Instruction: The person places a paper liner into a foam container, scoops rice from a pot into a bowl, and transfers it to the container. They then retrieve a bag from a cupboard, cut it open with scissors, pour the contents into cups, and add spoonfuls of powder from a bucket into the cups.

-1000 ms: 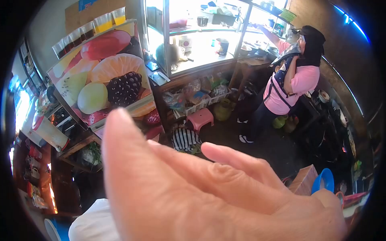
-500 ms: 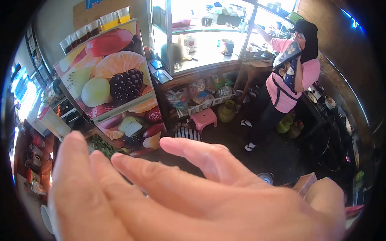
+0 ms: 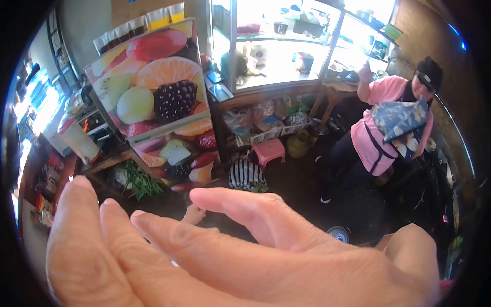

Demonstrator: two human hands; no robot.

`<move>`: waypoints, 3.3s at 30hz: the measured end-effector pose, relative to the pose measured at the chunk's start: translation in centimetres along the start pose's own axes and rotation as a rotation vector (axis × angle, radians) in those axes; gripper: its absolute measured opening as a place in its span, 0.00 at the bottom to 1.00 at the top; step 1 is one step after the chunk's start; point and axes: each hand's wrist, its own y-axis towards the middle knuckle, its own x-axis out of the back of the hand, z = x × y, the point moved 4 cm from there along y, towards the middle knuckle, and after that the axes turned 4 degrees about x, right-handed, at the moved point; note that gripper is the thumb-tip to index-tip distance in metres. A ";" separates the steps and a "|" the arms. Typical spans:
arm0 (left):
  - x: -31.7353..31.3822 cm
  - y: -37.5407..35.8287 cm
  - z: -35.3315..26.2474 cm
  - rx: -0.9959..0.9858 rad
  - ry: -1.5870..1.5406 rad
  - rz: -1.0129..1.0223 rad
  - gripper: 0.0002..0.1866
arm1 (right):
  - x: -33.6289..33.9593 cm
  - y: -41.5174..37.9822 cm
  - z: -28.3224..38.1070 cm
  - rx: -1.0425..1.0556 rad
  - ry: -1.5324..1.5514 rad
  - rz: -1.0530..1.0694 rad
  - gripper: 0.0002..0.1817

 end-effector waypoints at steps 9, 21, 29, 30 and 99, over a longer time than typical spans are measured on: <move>0.3 -2.6 2.3 0.136 -0.016 -0.008 0.05 | -1.6 -1.6 -0.2 0.022 0.016 -0.093 0.36; 4.2 -4.2 5.3 0.262 -0.085 -0.076 0.05 | 1.8 4.5 3.7 0.324 -0.091 0.089 0.39; 12.6 -5.6 13.0 0.380 -0.109 -0.208 0.07 | 3.9 11.7 10.2 0.602 0.558 -0.565 0.37; 14.7 -5.9 14.0 0.439 -0.173 -0.262 0.06 | 3.2 14.0 10.6 0.637 0.606 -0.549 0.35; 73.5 -28.9 59.1 1.285 0.601 -0.883 0.51 | -65.7 88.0 63.6 1.236 0.613 -0.165 0.17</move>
